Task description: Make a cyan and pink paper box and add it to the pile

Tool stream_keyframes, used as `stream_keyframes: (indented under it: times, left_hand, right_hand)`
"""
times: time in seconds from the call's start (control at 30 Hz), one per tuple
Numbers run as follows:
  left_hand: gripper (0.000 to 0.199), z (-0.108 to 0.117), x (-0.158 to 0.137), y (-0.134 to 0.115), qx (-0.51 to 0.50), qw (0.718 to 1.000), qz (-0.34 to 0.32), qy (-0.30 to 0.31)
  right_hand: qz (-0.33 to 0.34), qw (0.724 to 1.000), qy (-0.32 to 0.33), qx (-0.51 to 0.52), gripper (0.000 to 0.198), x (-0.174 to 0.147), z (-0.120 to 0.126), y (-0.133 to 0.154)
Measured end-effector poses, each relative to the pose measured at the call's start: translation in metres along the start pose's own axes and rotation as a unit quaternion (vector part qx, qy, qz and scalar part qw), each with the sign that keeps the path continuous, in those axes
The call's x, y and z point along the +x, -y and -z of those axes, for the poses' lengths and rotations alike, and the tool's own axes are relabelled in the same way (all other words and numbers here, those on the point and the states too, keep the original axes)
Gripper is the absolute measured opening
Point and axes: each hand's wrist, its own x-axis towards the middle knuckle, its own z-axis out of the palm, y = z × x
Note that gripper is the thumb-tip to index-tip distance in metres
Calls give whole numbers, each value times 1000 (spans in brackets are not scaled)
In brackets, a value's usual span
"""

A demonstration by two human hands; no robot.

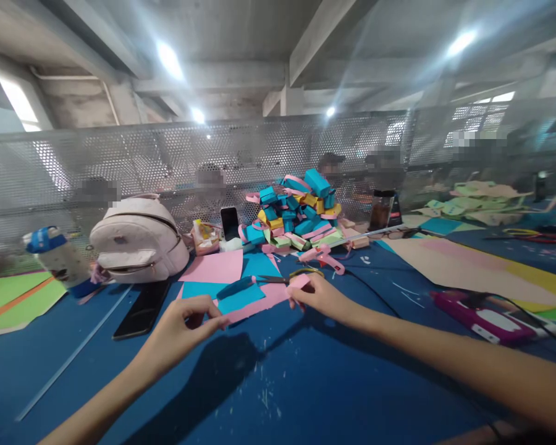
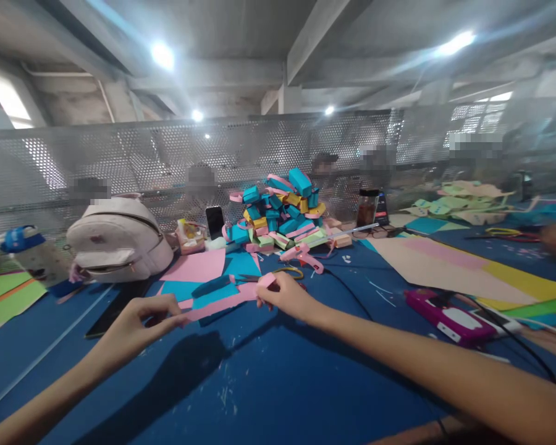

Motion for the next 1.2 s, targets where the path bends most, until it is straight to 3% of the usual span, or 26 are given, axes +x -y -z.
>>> stream_keyframes:
  times: [0.13,0.23,0.33,0.43,0.67,0.83,0.93,1.07,1.2]
  left_hand:
    - [29,-4,-15,-21,-9,997,-75,10]
    - [23,-19,-22,-40,-100,983,-108,107]
    - [29,-36,-23,-49,-221,944,-151,195]
    - [29,-45,-19,-42,-268,931,-110,225]
    - [26,-49,-2,-7,-233,954,-28,187]
    - [27,-67,7,15,-233,957,71,157]
    - [26,-75,10,24,-202,965,98,134]
    - [22,-76,18,30,-164,975,66,134]
    - [20,-76,28,33,-144,981,8,132]
  right_hand:
    - [21,1000,1,-1,10,-3,-7,0]
    - [0,996,58,70,15,-2,-19,1]
    - [-22,986,103,126,19,-1,-29,0]
    - [-26,981,119,150,22,-3,-32,-2]
    - [-56,960,191,200,24,-4,-20,-15]
    - [-86,954,225,179,27,2,-16,-20]
    - [-116,952,222,175,33,6,-16,-22]
    - [-107,960,229,123,42,10,-15,-30]
    - [-68,969,226,73,37,14,-15,-42]
